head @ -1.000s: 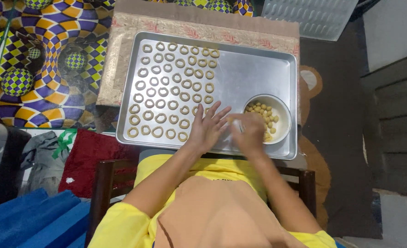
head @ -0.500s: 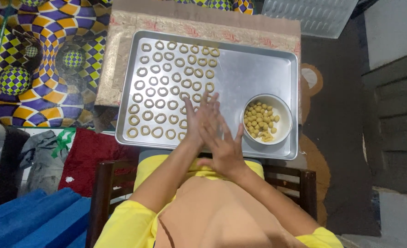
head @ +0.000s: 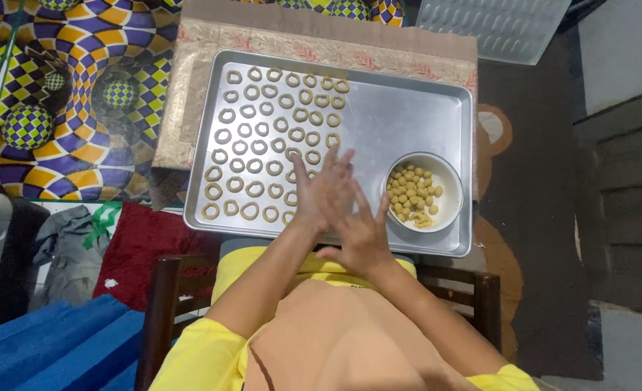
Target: Shaping small pieces of dough into rings by hand and placing them on a metal baking tray.
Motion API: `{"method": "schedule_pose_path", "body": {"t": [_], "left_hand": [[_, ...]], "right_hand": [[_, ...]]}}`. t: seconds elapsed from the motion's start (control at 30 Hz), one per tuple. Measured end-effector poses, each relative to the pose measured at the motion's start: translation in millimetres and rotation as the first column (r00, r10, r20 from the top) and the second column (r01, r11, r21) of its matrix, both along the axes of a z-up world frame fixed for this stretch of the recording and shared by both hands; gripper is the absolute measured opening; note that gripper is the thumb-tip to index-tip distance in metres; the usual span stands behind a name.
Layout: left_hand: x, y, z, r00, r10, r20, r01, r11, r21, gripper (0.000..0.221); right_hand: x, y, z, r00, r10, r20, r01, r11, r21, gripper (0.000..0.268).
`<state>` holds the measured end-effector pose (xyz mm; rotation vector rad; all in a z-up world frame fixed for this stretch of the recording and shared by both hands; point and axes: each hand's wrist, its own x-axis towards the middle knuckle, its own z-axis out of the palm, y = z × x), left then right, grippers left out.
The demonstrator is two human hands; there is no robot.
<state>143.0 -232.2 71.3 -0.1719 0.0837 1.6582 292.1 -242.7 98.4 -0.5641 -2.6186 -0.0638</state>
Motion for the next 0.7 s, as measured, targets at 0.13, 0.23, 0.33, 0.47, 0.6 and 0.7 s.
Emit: {"method": "schedule_pose_path", "body": {"t": [0.13, 0.23, 0.33, 0.47, 0.6, 0.7], "left_hand": [[8, -8, 20, 0.994, -0.024, -0.109, 0.019, 0.999, -0.043, 0.094], [6, -6, 14, 0.995, -0.059, -0.085, 0.054, 0.997, -0.059, 0.097], [1, 0, -4, 0.994, -0.011, -0.110, 0.001, 0.996, -0.093, 0.099], [9, -13, 21, 0.995, -0.049, -0.091, 0.036, 0.990, -0.135, 0.102], [7, -18, 27, 0.999, -0.009, -0.053, 0.001, 0.990, -0.139, 0.097], [9, -23, 44, 0.985, -0.073, -0.157, 0.051, 0.988, -0.143, 0.104]], "right_hand": [[-7, 16, 13, 0.989, -0.147, -0.018, 0.145, 0.987, -0.075, 0.096], [-3, 13, 6, 0.989, -0.130, -0.065, 0.131, 0.991, 0.002, 0.090], [-3, 6, 2, 1.000, -0.005, 0.011, 0.005, 1.000, -0.021, 0.108], [-4, 10, 7, 0.990, -0.116, 0.080, 0.125, 0.984, -0.130, 0.101], [-9, 8, 5, 0.987, -0.089, 0.137, 0.114, 0.976, -0.188, 0.107], [-10, 20, 18, 0.985, -0.134, 0.111, 0.159, 0.950, -0.268, 0.101]]}}
